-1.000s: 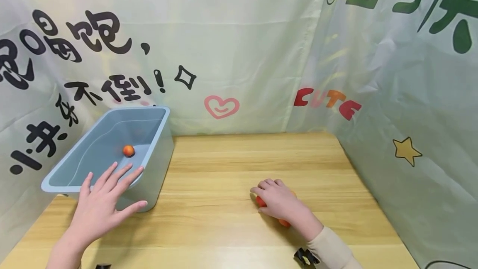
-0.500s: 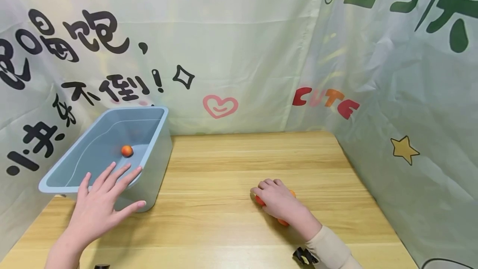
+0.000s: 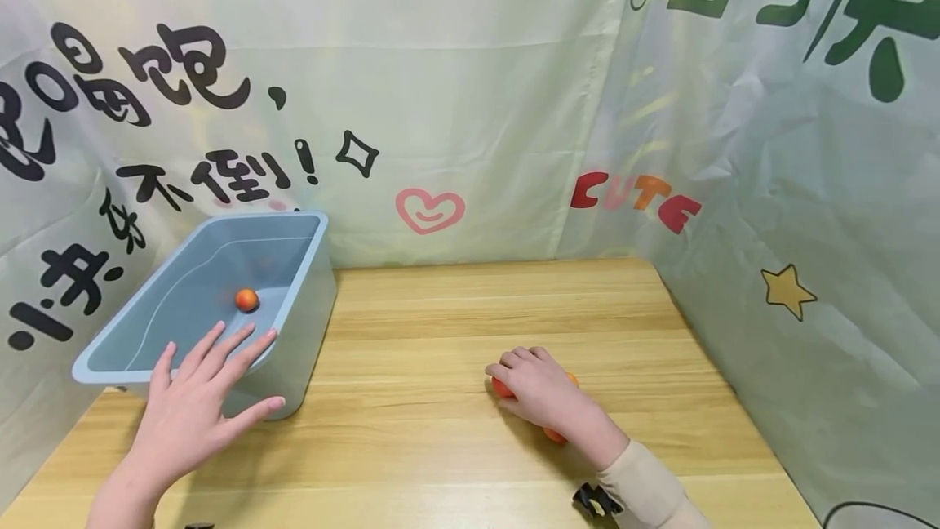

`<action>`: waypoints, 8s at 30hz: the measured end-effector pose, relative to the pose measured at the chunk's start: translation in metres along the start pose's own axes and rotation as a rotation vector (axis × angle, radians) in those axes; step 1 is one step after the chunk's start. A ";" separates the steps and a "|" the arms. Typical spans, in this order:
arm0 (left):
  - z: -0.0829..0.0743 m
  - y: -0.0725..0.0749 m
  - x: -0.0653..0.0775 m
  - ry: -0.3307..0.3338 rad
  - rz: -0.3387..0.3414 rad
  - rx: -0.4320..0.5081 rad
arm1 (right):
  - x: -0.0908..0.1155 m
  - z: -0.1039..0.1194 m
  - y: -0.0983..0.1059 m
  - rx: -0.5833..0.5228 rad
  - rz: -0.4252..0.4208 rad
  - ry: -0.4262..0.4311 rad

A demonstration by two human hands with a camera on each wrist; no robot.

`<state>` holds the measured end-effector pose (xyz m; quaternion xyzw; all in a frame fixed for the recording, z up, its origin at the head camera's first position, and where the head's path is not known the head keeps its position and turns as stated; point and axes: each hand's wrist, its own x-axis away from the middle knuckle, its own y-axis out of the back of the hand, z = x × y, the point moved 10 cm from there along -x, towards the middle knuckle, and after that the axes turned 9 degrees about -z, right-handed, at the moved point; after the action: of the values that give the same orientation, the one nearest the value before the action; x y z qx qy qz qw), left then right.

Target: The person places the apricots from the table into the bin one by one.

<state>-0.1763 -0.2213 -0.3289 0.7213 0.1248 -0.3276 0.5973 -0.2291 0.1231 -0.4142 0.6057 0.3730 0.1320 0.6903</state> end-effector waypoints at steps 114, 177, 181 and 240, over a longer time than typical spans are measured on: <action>0.000 0.000 -0.003 0.000 0.013 -0.018 | -0.202 0.126 0.088 -0.111 -0.338 0.289; -0.003 0.001 -0.007 0.002 0.024 -0.029 | -0.283 0.163 0.026 0.000 -0.166 0.285; -0.004 0.001 -0.006 0.004 0.023 -0.025 | -0.279 0.160 0.024 0.003 -0.157 0.280; -0.003 0.002 -0.007 0.022 0.015 0.004 | -0.142 0.045 0.048 -0.137 -0.308 0.015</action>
<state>-0.1796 -0.2177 -0.3231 0.7270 0.1254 -0.3156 0.5968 -0.2838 0.0110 -0.3193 0.4918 0.4567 0.0540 0.7393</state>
